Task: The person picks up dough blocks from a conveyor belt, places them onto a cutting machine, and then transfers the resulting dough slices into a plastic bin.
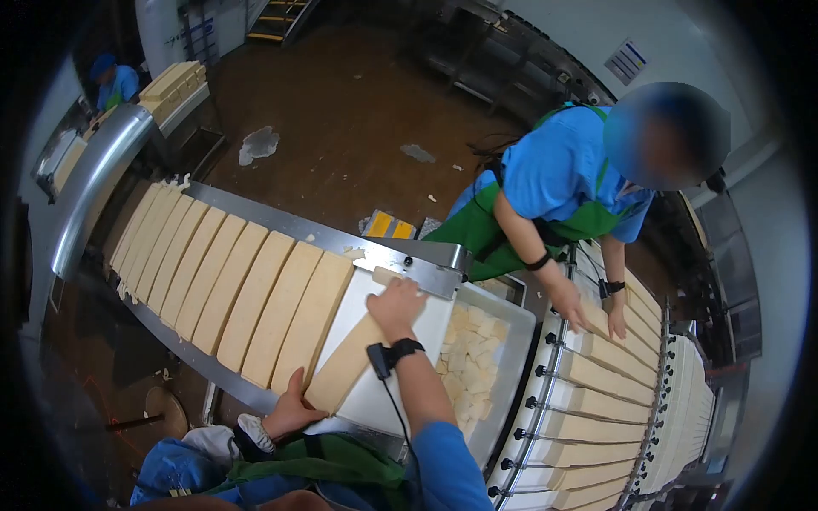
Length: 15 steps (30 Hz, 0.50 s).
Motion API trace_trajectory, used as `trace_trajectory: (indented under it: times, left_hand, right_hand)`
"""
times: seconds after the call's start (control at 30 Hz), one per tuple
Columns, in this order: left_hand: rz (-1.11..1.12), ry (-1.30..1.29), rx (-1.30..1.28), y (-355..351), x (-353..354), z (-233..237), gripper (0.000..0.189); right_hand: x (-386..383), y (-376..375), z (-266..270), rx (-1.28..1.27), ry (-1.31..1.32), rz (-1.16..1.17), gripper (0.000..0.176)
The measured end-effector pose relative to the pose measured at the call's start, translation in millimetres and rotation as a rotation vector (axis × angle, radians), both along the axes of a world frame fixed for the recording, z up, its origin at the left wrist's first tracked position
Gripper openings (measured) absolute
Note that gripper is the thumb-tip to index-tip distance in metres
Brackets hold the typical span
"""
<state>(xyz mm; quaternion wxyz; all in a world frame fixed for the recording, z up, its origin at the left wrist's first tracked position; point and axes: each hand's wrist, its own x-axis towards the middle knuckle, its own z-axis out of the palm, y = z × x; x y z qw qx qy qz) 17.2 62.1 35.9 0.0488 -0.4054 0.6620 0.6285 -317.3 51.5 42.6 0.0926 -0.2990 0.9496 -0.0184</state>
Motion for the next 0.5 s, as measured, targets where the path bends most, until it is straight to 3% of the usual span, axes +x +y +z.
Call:
trace_trajectory:
  times: [0.07,0.17,0.23,0.37,0.4,0.5]
  left_hand:
    - [-0.116,0.039,-0.133,-0.9,-16.7,16.9,0.12]
    - [-0.277,0.08,-0.406,7.1,-34.6,1.6,0.116]
    - [-0.352,0.038,-0.501,13.3,-45.1,-8.3,0.111]
    - [-0.359,-0.07,-0.579,25.3,-64.1,-16.0,0.1]
    - [-0.356,-0.058,-0.623,30.0,-65.3,-20.1,0.098]
    - [-0.361,-0.077,-0.6,31.4,-70.7,-35.3,0.089]
  right_hand:
    - [-17.0,46.4,0.8,0.038,0.063,-0.07,0.073]
    - [-57.7,116.8,6.6,-0.077,-0.359,-0.245,0.095]
    - [-61.7,162.3,14.5,-0.248,-0.411,0.004,0.112]
    - [-36.1,215.9,19.4,-0.145,-0.511,0.212,0.127]
    - [-23.3,226.2,11.2,-0.128,-0.432,0.23,0.12]
    - [19.8,254.9,10.5,-0.188,-0.154,0.06,0.053]
